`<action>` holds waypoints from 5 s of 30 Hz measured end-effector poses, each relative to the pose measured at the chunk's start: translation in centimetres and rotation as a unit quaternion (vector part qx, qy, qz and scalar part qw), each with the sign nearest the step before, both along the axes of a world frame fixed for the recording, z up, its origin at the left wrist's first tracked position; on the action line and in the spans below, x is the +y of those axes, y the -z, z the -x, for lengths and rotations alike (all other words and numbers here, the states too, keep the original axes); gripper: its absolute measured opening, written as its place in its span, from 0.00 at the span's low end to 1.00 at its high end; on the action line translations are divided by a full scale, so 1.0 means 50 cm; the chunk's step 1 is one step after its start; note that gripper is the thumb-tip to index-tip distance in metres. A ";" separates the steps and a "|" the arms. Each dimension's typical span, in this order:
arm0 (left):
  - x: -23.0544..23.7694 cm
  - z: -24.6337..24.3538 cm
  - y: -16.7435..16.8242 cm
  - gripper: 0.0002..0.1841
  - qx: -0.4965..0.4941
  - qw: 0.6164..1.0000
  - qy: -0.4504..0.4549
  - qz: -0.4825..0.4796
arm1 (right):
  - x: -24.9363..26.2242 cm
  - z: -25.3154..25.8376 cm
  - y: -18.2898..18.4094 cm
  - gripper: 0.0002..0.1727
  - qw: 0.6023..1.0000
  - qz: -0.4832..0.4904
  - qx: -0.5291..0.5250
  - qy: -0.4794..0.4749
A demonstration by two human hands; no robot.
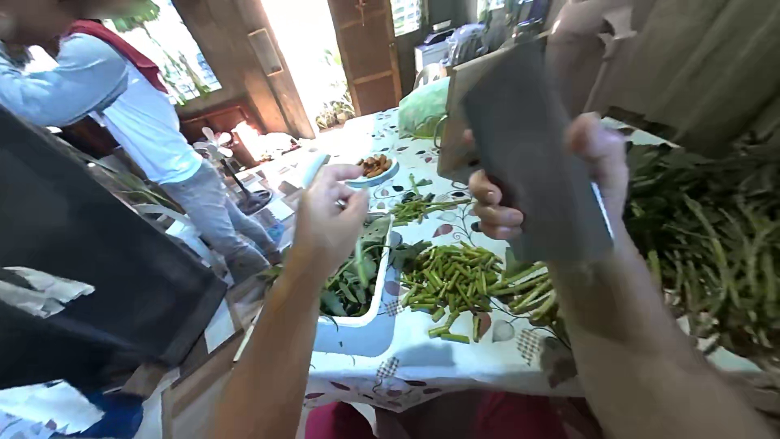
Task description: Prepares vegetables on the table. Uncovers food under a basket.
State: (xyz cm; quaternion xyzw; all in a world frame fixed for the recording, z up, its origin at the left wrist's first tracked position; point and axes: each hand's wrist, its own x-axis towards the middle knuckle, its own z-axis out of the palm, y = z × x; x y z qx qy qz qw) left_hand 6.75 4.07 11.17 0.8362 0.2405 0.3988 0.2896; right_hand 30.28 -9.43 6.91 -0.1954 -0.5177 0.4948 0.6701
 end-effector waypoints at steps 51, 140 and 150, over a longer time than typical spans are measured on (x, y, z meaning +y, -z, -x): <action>0.227 -0.040 0.175 0.43 0.590 0.805 -0.054 0.014 | -0.090 0.067 0.237 0.47 0.961 0.005 0.275 0.030; -0.033 -0.143 0.308 0.20 0.174 0.884 0.190 -0.390 | -0.159 0.073 0.274 0.42 0.901 0.102 0.226 0.357; -0.145 -0.300 0.241 0.13 0.419 0.843 0.238 -0.239 | -0.163 0.073 0.282 0.38 0.883 0.032 0.296 0.363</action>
